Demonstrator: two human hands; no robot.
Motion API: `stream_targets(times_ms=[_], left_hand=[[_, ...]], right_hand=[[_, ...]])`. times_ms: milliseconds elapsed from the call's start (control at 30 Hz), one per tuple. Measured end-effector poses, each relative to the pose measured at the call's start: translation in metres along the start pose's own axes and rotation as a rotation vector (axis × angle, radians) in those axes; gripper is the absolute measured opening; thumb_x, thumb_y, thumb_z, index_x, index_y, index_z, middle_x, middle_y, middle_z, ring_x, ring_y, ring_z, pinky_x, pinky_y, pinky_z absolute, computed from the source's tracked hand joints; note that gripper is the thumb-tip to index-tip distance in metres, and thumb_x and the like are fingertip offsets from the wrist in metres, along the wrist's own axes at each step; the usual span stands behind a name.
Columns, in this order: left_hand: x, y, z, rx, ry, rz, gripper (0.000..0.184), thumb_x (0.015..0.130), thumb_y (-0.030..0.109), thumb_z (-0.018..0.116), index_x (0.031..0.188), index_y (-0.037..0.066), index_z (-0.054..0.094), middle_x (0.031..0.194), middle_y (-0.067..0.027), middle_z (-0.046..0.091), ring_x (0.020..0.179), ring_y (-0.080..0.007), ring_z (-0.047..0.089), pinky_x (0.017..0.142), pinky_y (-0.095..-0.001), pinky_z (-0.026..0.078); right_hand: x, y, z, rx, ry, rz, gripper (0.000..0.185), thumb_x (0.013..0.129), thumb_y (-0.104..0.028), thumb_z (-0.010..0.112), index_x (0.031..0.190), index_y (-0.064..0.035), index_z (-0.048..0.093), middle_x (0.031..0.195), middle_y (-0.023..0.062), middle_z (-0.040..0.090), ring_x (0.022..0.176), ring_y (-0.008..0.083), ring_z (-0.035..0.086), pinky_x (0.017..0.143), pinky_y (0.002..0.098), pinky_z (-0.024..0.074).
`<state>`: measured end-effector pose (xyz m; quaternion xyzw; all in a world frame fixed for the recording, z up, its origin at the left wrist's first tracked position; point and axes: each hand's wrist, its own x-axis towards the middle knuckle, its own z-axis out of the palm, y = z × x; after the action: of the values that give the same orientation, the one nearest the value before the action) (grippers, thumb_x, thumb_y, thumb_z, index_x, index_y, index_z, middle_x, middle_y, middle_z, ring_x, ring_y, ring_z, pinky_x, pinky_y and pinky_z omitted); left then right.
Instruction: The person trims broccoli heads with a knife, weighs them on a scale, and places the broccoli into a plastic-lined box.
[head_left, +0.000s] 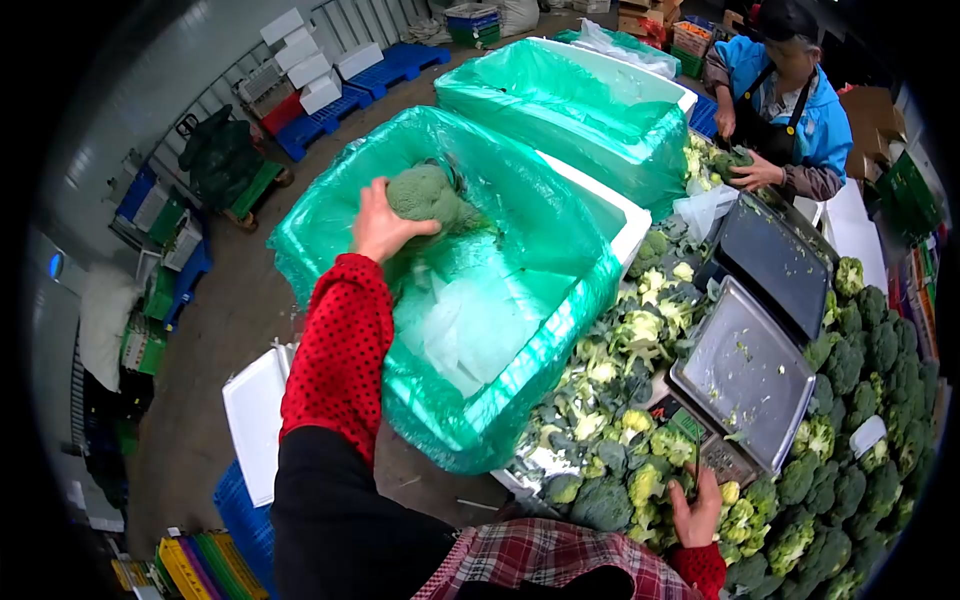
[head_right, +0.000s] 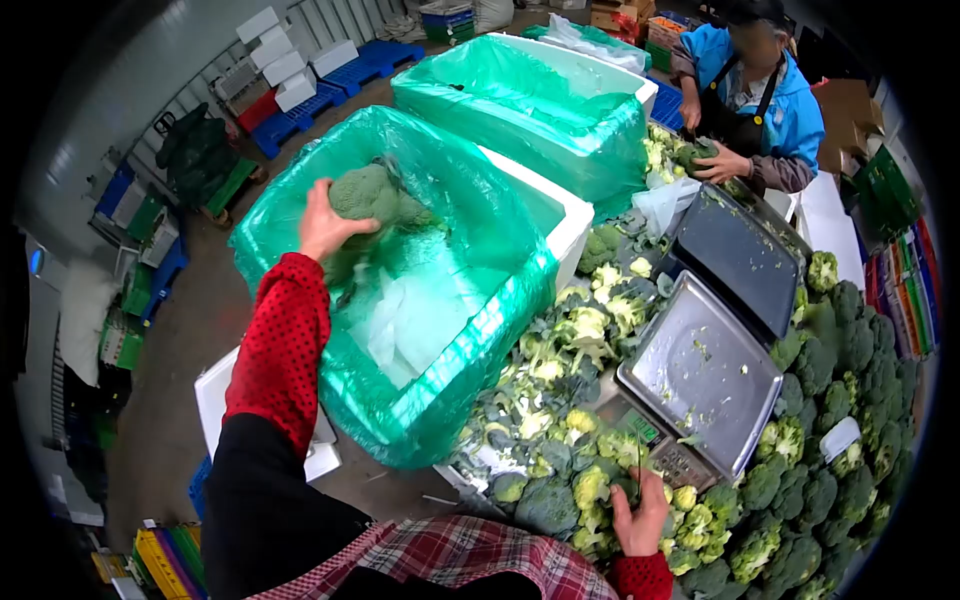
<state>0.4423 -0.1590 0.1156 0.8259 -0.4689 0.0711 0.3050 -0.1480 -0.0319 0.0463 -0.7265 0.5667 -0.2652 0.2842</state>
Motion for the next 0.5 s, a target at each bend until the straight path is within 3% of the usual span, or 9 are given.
stream_targets(times_ms=[33, 100, 133, 167, 233, 300, 367, 400, 500], left_hand=[[-0.002, -0.002, 0.000, 0.015, -0.002, 0.004, 0.098, 0.048, 0.045, 0.089, 0.127, 0.003, 0.047, 0.120, -0.0185, 0.054, 0.109, -0.0361, 0.058, 0.091, -0.0445, 0.050], [-0.008, 0.015, 0.000, 0.192, -0.375, -0.193, 0.102, 0.049, 0.046, 0.089, 0.127, -0.002, 0.045, 0.119, -0.0209, 0.058, 0.109, -0.0353, 0.059, 0.095, -0.0430, 0.047], [-0.013, 0.010, 0.001, 0.240, -0.410, -0.116, 0.106, 0.050, 0.049, 0.088, 0.129, -0.006, 0.043, 0.117, -0.0238, 0.060, 0.109, -0.0352, 0.060, 0.097, -0.0408, 0.046], [-0.019, 0.001, -0.001, 0.102, -0.411, -0.118, 0.102, 0.056, 0.045, 0.087, 0.130, -0.009, 0.042, 0.121, -0.0242, 0.059, 0.109, -0.0323, 0.061, 0.097, -0.0393, 0.047], [-0.035, -0.031, 0.020, -0.623, -0.266, -0.305, 0.095, 0.063, 0.040, 0.085, 0.130, -0.011, 0.040, 0.124, -0.0240, 0.057, 0.110, -0.0304, 0.060, 0.097, -0.0369, 0.047], [-0.044, -0.012, 0.007, -0.717, -0.283, -0.476, 0.089, 0.068, 0.033, 0.084, 0.132, -0.009, 0.039, 0.122, -0.0225, 0.057, 0.109, -0.0293, 0.060, 0.091, -0.0415, 0.051], [-0.041, -0.006, 0.008, -0.667, -0.320, -0.385, 0.093, 0.063, 0.037, 0.086, 0.129, -0.010, 0.040, 0.117, -0.0227, 0.059, 0.100, -0.0288, 0.063, 0.085, -0.0378, 0.053], [-0.064, 0.045, -0.033, -0.707, -0.276, -0.564, 0.092, 0.064, 0.039, 0.084, 0.129, -0.009, 0.041, 0.115, -0.0217, 0.060, 0.098, -0.0290, 0.064, 0.084, -0.0366, 0.054], [-0.075, 0.029, -0.017, -1.521, -0.375, -0.386, 0.064, 0.085, 0.037, 0.068, 0.130, -0.003, 0.047, 0.121, -0.0161, 0.061, 0.102, -0.0268, 0.064, 0.088, -0.0397, 0.053]], right_hand=[[-0.002, 0.000, 0.002, -0.005, -0.025, -0.004, 0.031, 0.078, -0.004, 0.070, 0.107, 0.0048, 0.061, 0.100, 0.0196, 0.062, 0.093, 0.0359, 0.062, 0.083, 0.0388, 0.0488], [-0.006, -0.006, 0.004, 0.036, -0.021, -0.101, 0.032, 0.078, -0.004, 0.070, 0.107, 0.0044, 0.061, 0.102, 0.0205, 0.062, 0.095, 0.0357, 0.062, 0.083, 0.0384, 0.0492], [-0.008, -0.008, 0.001, 0.008, -0.020, -0.166, 0.033, 0.078, -0.005, 0.070, 0.108, 0.0046, 0.061, 0.101, 0.0207, 0.063, 0.093, 0.0348, 0.063, 0.082, 0.0382, 0.0501], [-0.010, -0.006, 0.000, 0.017, 0.001, -0.156, 0.033, 0.078, -0.005, 0.070, 0.108, 0.0046, 0.061, 0.101, 0.0207, 0.063, 0.093, 0.0348, 0.063, 0.082, 0.0382, 0.0501], [-0.020, 0.000, 0.000, 0.058, 0.006, -0.017, 0.033, 0.079, -0.006, 0.070, 0.109, 0.0044, 0.062, 0.099, 0.0204, 0.064, 0.091, 0.0343, 0.064, 0.081, 0.0378, 0.0509], [-0.020, -0.002, 0.015, 0.219, -0.144, 0.186, 0.033, 0.082, -0.009, 0.068, 0.112, 0.0037, 0.061, 0.097, 0.0208, 0.066, 0.091, 0.0349, 0.065, 0.080, 0.0382, 0.0514], [-0.013, -0.012, 0.028, 0.098, -0.187, -0.108, 0.035, 0.084, -0.010, 0.066, 0.116, 0.0025, 0.058, 0.096, 0.0209, 0.066, 0.091, 0.0352, 0.065, 0.079, 0.0388, 0.0513], [-0.004, -0.019, 0.032, 0.111, -0.163, -0.106, 0.035, 0.084, -0.010, 0.066, 0.116, 0.0025, 0.058, 0.096, 0.0209, 0.066, 0.091, 0.0352, 0.065, 0.079, 0.0388, 0.0513], [0.016, -0.051, 0.040, 0.157, -0.307, 0.002, 0.038, 0.090, -0.014, 0.062, 0.124, 0.0001, 0.055, 0.099, 0.0209, 0.066, 0.090, 0.0335, 0.066, 0.079, 0.0377, 0.0518]])
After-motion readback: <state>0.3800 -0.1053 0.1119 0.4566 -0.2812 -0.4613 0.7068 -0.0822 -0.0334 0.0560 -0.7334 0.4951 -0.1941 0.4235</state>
